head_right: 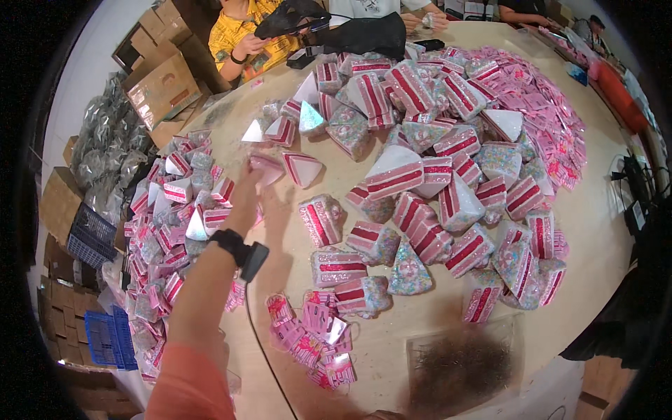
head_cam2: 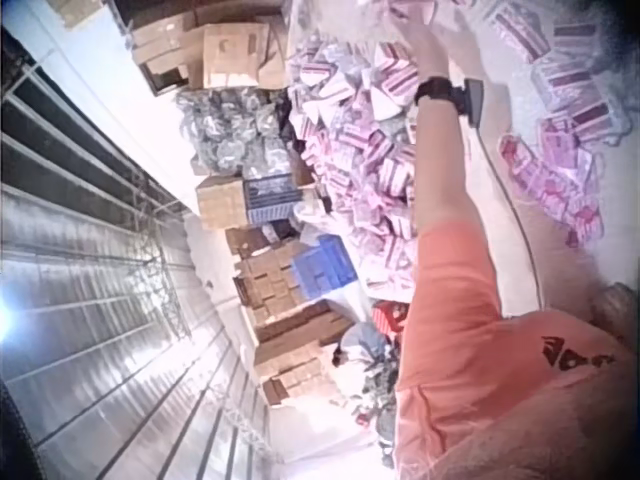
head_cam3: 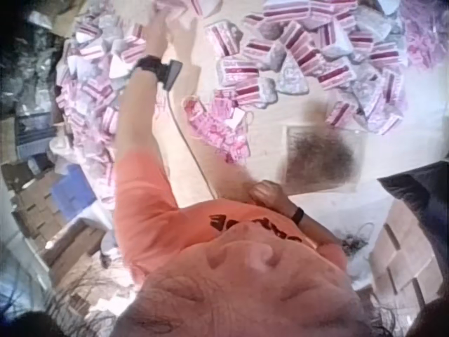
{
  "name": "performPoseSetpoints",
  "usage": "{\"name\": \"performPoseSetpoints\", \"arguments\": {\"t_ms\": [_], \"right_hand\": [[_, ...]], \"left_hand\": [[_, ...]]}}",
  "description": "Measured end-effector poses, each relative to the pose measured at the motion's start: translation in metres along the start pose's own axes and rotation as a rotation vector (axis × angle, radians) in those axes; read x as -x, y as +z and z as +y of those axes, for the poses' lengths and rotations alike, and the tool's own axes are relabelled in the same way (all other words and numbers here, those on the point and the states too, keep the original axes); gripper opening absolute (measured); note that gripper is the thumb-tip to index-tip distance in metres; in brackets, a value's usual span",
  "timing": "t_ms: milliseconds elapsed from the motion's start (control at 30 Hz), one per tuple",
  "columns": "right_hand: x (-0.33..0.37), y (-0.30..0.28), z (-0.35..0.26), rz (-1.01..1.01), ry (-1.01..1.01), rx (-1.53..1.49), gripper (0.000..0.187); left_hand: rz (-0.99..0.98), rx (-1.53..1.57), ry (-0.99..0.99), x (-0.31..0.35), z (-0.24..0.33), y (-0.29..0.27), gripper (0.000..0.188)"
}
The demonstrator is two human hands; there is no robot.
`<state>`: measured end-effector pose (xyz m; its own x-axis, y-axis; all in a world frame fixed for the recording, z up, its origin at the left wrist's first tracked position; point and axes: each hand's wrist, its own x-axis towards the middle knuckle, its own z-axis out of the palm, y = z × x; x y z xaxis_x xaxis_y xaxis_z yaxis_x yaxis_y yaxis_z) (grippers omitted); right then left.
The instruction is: The person assembles small, triangular, glittery decorative items by inserting metal pins into the base of each unit. They pick up a pin from a clear container, attach it to the item, and place the finished unit onto a growing pile on the table. The task is performed repeatedly in a workshop setting with other workers visible in the background.
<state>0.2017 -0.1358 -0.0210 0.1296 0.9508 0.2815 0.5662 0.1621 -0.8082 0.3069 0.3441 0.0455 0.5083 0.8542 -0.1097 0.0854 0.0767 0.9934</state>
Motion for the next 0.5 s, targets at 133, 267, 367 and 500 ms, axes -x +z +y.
{"name": "performPoseSetpoints", "arguments": {"t_ms": [133, 267, 367, 500], "right_hand": [[-0.003, -0.003, -0.003, -0.069, 0.019, 0.031, 0.021], [-0.014, -0.010, -0.010, -0.028, 0.042, 0.006, 0.023], [-0.020, -0.012, -0.012, 0.023, 0.049, 0.021, 0.023], [-0.009, -0.001, -0.004, -0.042, 0.052, -0.006, 0.016]], "left_hand": [[-0.302, -0.164, 0.102, 0.001, -0.050, 0.023, 0.059], [-0.260, -0.660, 0.244, 0.002, -0.050, 0.022, 0.049], [0.232, -1.632, 0.700, 0.003, -0.035, -0.011, 0.049], [0.095, -1.942, 0.549, -0.005, -0.042, -0.082, 0.049]]}}
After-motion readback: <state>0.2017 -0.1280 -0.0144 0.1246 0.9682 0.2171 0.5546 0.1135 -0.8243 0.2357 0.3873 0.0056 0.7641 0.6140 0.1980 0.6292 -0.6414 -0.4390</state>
